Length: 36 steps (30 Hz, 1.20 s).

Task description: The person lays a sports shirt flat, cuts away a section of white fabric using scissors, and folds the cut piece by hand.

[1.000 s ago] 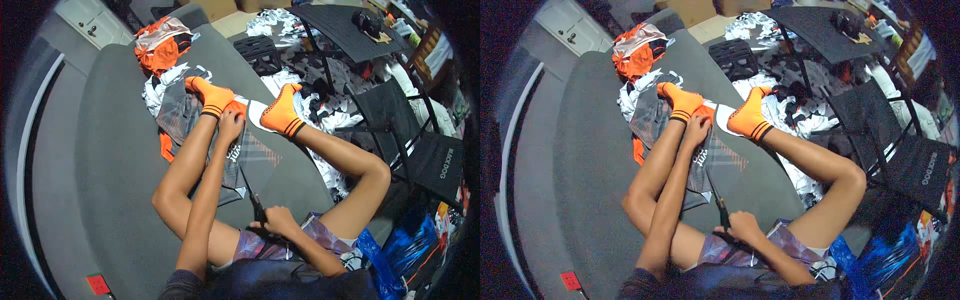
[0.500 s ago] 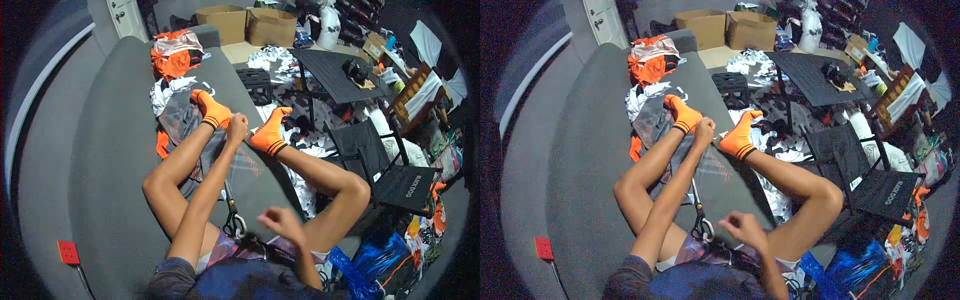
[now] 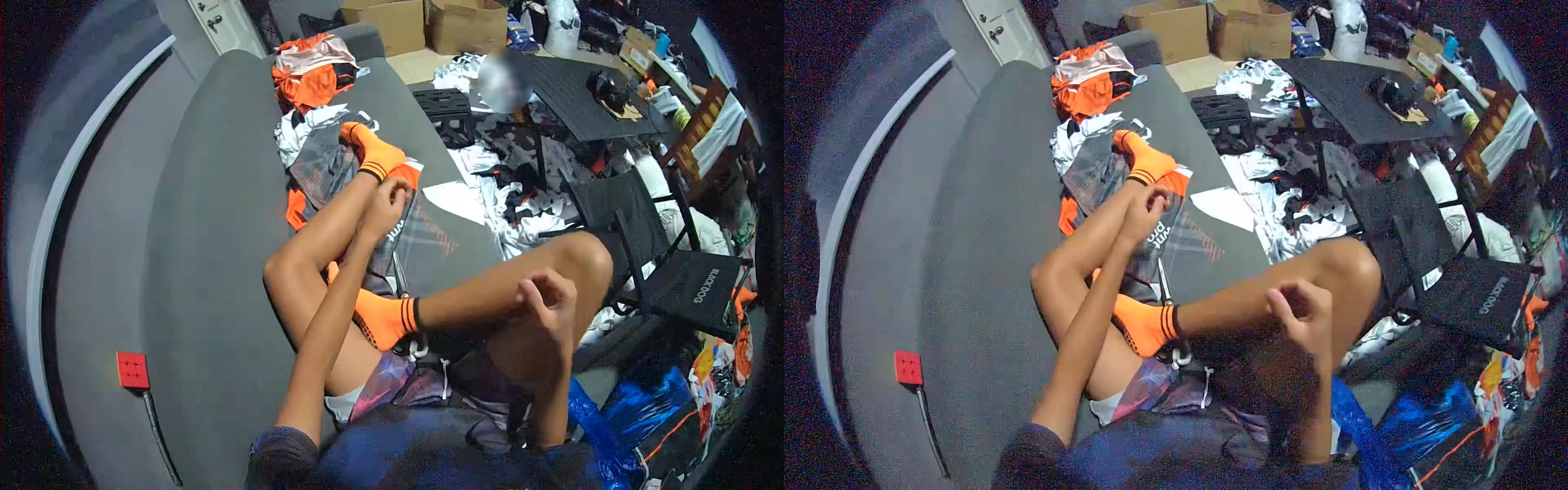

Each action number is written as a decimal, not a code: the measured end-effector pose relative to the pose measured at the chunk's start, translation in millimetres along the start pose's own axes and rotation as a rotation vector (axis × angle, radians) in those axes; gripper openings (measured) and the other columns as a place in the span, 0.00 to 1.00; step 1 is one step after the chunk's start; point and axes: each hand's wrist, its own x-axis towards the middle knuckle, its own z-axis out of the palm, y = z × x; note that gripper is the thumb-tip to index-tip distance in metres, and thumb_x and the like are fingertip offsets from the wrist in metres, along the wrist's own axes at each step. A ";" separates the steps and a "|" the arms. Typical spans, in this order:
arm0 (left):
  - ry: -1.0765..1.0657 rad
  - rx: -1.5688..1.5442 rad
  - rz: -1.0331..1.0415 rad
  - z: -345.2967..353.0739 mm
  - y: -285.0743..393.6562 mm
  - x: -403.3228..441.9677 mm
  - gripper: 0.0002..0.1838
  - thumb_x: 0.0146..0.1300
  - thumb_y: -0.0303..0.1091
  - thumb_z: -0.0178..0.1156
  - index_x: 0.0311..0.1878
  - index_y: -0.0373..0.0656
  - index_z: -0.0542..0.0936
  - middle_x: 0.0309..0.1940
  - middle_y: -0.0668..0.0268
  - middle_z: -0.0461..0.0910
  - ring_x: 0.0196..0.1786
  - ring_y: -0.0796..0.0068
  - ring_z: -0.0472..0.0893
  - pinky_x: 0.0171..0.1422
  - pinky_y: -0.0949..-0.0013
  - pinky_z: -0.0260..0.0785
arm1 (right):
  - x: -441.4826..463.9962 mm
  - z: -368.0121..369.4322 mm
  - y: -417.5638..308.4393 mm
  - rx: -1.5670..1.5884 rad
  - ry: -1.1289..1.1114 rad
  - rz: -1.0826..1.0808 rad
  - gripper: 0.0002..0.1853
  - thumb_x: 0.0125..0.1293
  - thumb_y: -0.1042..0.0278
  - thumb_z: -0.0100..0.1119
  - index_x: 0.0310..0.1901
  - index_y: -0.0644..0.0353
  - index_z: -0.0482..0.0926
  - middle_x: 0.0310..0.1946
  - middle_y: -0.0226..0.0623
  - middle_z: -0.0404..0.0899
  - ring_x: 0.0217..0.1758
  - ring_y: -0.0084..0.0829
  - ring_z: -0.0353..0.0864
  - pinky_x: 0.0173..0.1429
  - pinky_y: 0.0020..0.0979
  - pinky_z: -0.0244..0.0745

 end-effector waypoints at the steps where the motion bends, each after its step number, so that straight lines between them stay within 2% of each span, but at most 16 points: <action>1: -0.009 0.009 0.000 5.0 0.9 -9.6 0.08 0.63 0.23 0.47 0.41 0.35 0.75 0.31 0.66 0.78 0.35 0.77 0.78 0.41 0.74 0.71 | 0.7 0.9 6.4 -0.048 0.032 -0.110 0.06 0.61 0.74 0.58 0.30 0.67 0.76 0.19 0.33 0.75 0.22 0.22 0.74 0.30 0.21 0.70; 2: -0.031 0.031 -0.006 10.6 1.9 -19.3 0.08 0.63 0.24 0.48 0.41 0.35 0.75 0.31 0.64 0.78 0.35 0.76 0.78 0.42 0.73 0.71 | 2.8 0.5 6.7 -0.041 0.039 -0.108 0.06 0.61 0.74 0.58 0.30 0.67 0.76 0.19 0.33 0.75 0.22 0.22 0.74 0.30 0.21 0.70; 5: -0.074 0.072 -0.024 29.3 0.9 -22.8 0.08 0.62 0.25 0.50 0.41 0.36 0.75 0.32 0.62 0.78 0.36 0.73 0.79 0.42 0.70 0.71 | 11.7 1.3 6.8 0.008 0.459 -0.310 0.03 0.60 0.76 0.58 0.34 0.65 0.75 0.25 0.35 0.74 0.28 0.24 0.74 0.35 0.22 0.70; 9: -0.125 0.269 0.159 57.9 -13.7 -0.1 0.08 0.60 0.26 0.52 0.42 0.37 0.76 0.34 0.57 0.78 0.37 0.68 0.80 0.42 0.67 0.72 | -2.9 -19.4 37.2 -0.329 0.500 -0.212 0.07 0.57 0.76 0.59 0.38 0.63 0.74 0.35 0.39 0.73 0.38 0.32 0.73 0.44 0.28 0.69; 10: -0.119 0.309 0.146 67.4 -20.2 10.5 0.09 0.59 0.27 0.53 0.43 0.37 0.76 0.35 0.57 0.77 0.39 0.66 0.79 0.43 0.66 0.71 | -11.5 -19.7 47.0 -0.330 0.504 -0.207 0.07 0.57 0.76 0.59 0.38 0.63 0.74 0.35 0.39 0.73 0.38 0.32 0.73 0.44 0.28 0.69; 12: -0.104 0.385 0.131 85.8 -28.1 30.8 0.12 0.57 0.29 0.56 0.45 0.39 0.76 0.39 0.56 0.75 0.42 0.61 0.78 0.46 0.62 0.71 | -29.4 -19.7 65.2 -0.564 0.284 -0.122 0.11 0.54 0.73 0.62 0.39 0.62 0.74 0.41 0.43 0.70 0.45 0.40 0.69 0.52 0.36 0.66; 13: -0.104 0.383 0.141 93.0 -30.3 42.0 0.12 0.57 0.29 0.56 0.45 0.39 0.76 0.39 0.56 0.75 0.42 0.61 0.78 0.46 0.62 0.71 | -28.8 -21.1 69.1 -0.565 0.294 -0.127 0.11 0.54 0.73 0.62 0.39 0.62 0.74 0.41 0.43 0.70 0.45 0.40 0.69 0.52 0.36 0.66; 16: -0.010 0.715 0.128 112.8 -42.7 43.3 0.15 0.54 0.34 0.60 0.44 0.41 0.75 0.44 0.58 0.73 0.50 0.56 0.73 0.53 0.54 0.65 | -41.3 -15.1 73.2 -0.626 0.191 -0.057 0.13 0.52 0.70 0.64 0.40 0.61 0.75 0.41 0.44 0.70 0.46 0.46 0.68 0.53 0.39 0.65; 21: -0.094 0.835 0.038 120.8 -56.2 43.3 0.18 0.54 0.34 0.61 0.48 0.43 0.73 0.47 0.58 0.70 0.51 0.56 0.71 0.54 0.55 0.64 | 4.6 -20.1 74.7 -0.646 0.250 -0.123 0.14 0.52 0.68 0.64 0.41 0.61 0.76 0.43 0.43 0.71 0.47 0.46 0.68 0.53 0.40 0.66; 25: -0.033 0.743 0.107 99.1 -51.0 40.5 0.15 0.55 0.38 0.60 0.44 0.42 0.74 0.41 0.57 0.73 0.45 0.53 0.74 0.49 0.54 0.67 | 8.9 -16.3 72.8 -0.678 0.154 -0.139 0.16 0.52 0.70 0.64 0.42 0.61 0.75 0.43 0.45 0.71 0.48 0.45 0.68 0.53 0.40 0.65; 28: -0.086 0.744 -0.291 63.3 -28.1 32.1 0.19 0.55 0.44 0.60 0.41 0.38 0.79 0.43 0.51 0.78 0.47 0.51 0.77 0.51 0.48 0.67 | -10.5 -27.3 70.7 -0.754 -0.055 -0.205 0.18 0.53 0.69 0.64 0.46 0.59 0.74 0.46 0.44 0.71 0.48 0.48 0.68 0.54 0.40 0.65; 29: -0.085 0.754 -0.322 49.3 -27.1 21.6 0.19 0.55 0.44 0.60 0.41 0.38 0.79 0.43 0.51 0.78 0.47 0.51 0.77 0.51 0.48 0.67 | -12.8 -28.6 72.4 -0.740 -0.083 -0.199 0.18 0.53 0.69 0.64 0.46 0.59 0.74 0.46 0.44 0.71 0.48 0.48 0.68 0.54 0.40 0.65; 32: -0.382 0.959 -0.596 3.4 -27.0 -1.6 0.24 0.55 0.50 0.58 0.41 0.34 0.80 0.46 0.47 0.79 0.50 0.50 0.78 0.52 0.49 0.69 | 0.6 -29.3 74.4 -0.738 0.066 -0.210 0.15 0.52 0.69 0.64 0.43 0.59 0.76 0.45 0.44 0.71 0.48 0.48 0.68 0.53 0.41 0.66; 33: -0.370 0.961 -0.607 -0.2 -27.0 -9.0 0.24 0.55 0.50 0.58 0.41 0.34 0.80 0.46 0.47 0.79 0.50 0.50 0.78 0.52 0.49 0.69 | 5.3 -27.1 71.3 -0.731 0.056 -0.219 0.15 0.52 0.69 0.64 0.43 0.59 0.76 0.45 0.44 0.71 0.48 0.48 0.68 0.53 0.41 0.66; 35: -0.643 0.894 -0.867 1.8 -25.5 -30.6 0.28 0.53 0.52 0.59 0.45 0.33 0.79 0.52 0.47 0.75 0.55 0.53 0.76 0.58 0.52 0.67 | 13.5 -23.0 63.9 -0.707 0.092 -0.205 0.15 0.53 0.69 0.64 0.43 0.59 0.76 0.45 0.44 0.71 0.48 0.48 0.68 0.53 0.40 0.67; 36: -0.634 0.893 -0.873 4.8 -21.8 -40.3 0.28 0.53 0.52 0.59 0.45 0.33 0.79 0.52 0.47 0.75 0.55 0.53 0.76 0.58 0.52 0.67 | 15.1 -20.5 61.4 -0.696 0.113 -0.197 0.14 0.53 0.69 0.64 0.42 0.59 0.76 0.45 0.44 0.71 0.48 0.48 0.69 0.52 0.40 0.67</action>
